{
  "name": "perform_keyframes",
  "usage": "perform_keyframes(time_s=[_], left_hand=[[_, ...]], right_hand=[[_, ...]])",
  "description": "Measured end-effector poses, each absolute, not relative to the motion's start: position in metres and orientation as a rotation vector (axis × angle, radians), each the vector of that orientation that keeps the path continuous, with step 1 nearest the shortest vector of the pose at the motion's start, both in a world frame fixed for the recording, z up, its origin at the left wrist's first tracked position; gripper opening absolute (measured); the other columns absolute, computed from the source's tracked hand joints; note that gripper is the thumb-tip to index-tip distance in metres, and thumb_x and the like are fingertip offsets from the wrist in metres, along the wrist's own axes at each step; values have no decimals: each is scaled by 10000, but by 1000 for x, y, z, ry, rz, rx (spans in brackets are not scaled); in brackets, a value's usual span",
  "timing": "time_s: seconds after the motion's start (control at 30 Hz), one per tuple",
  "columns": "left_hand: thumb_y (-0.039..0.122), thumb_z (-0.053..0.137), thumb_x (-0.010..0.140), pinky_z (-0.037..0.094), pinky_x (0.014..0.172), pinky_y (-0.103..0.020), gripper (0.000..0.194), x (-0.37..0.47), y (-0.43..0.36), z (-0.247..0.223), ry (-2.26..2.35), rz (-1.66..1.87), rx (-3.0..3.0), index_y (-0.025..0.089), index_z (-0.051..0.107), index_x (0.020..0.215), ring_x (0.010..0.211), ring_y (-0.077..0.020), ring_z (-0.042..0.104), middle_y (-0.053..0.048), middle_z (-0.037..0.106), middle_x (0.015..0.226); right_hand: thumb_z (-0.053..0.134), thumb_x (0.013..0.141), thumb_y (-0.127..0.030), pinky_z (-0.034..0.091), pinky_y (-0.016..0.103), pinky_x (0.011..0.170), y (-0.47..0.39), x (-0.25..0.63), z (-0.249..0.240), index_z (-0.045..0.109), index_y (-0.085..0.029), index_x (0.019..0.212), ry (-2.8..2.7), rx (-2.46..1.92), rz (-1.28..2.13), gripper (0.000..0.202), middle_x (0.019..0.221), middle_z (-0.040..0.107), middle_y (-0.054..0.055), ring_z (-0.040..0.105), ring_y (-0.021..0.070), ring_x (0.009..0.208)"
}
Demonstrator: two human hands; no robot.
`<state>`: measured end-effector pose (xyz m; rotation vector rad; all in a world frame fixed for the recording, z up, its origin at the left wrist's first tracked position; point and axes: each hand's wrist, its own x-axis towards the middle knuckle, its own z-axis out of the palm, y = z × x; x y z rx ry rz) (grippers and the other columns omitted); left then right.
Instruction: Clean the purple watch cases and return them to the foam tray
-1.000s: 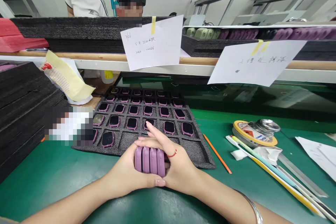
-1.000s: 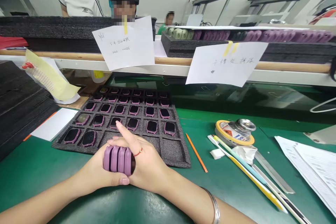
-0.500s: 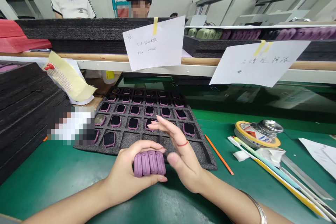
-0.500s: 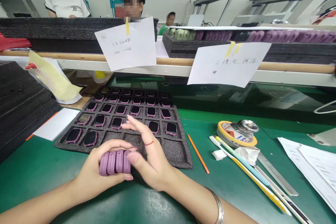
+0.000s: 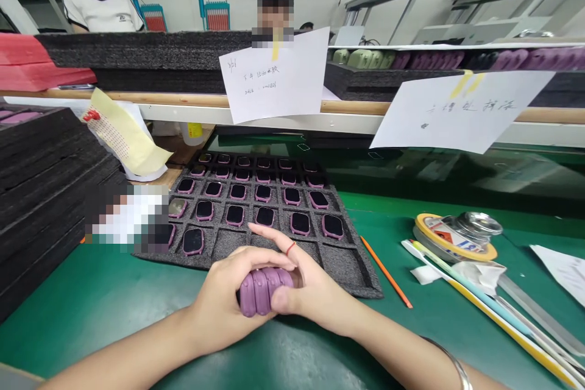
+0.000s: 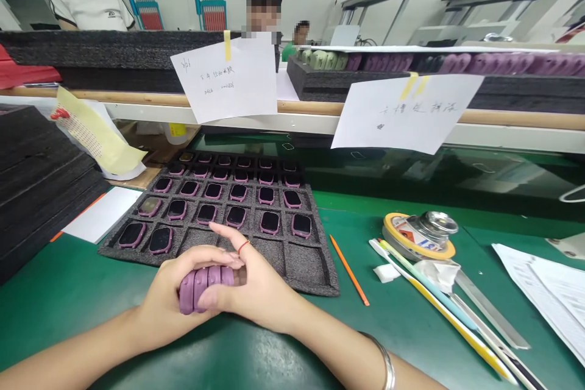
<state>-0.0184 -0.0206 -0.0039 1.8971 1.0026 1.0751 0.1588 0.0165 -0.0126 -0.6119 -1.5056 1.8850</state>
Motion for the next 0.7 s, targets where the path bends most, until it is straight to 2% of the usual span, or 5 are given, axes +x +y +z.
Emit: perform_keyframes(time_s=[0.27, 0.37, 0.43, 0.57, 0.7], left_hand=[[208, 702, 878, 273, 1215, -476, 807, -20, -18, -16, 910, 1155, 2029, 430, 266, 1520, 1466, -295, 330, -66, 348, 1558], [244, 879, 719, 248, 1219, -535, 1140, -17, -21, -13, 949, 1086, 1798, 453, 117, 1540, 1504, -344, 260, -82, 132, 1662], [302, 966, 585, 291, 1196, -546, 1329, -15, -22, -7, 896, 1022, 1490, 412, 61, 1552, 1481, -365, 313, -131, 188, 1649], [354, 918, 652, 472, 1049, -480, 836, -12, -17, 4, 762, 900, 1083, 226, 491, 1360, 1210, -322, 611, -124, 643, 1262], [235, 899, 658, 543, 913, -380, 440, -10, -14, 9, 778, 907, 1114, 182, 675, 1033, 990, -241, 679, -40, 722, 994]], right_hand=[[889, 666, -243, 538, 477, 1027, 6, 150, -12, 254, -284, 1563, -1673, -664, 1345, 1100, 1112, 748, 61, 726, 269, 1042], [884, 665, -209, 523, 471, 1051, 9, 154, -13, 239, -307, 1571, -1736, -624, 1137, 1117, 1097, 754, 34, 722, 263, 1058], [883, 682, -216, 530, 449, 1051, 12, 156, -13, 219, -315, 1576, -1763, -581, 1032, 1118, 1122, 750, 32, 724, 255, 1069], [853, 750, -307, 544, 446, 1050, 17, 159, -15, 406, -272, 1490, -1848, -535, 843, 865, 1310, 682, 105, 719, 276, 1106], [848, 765, -300, 538, 451, 1071, 19, 159, -18, 475, -270, 1441, -1869, -492, 801, 772, 1386, 635, 114, 700, 285, 1151]])
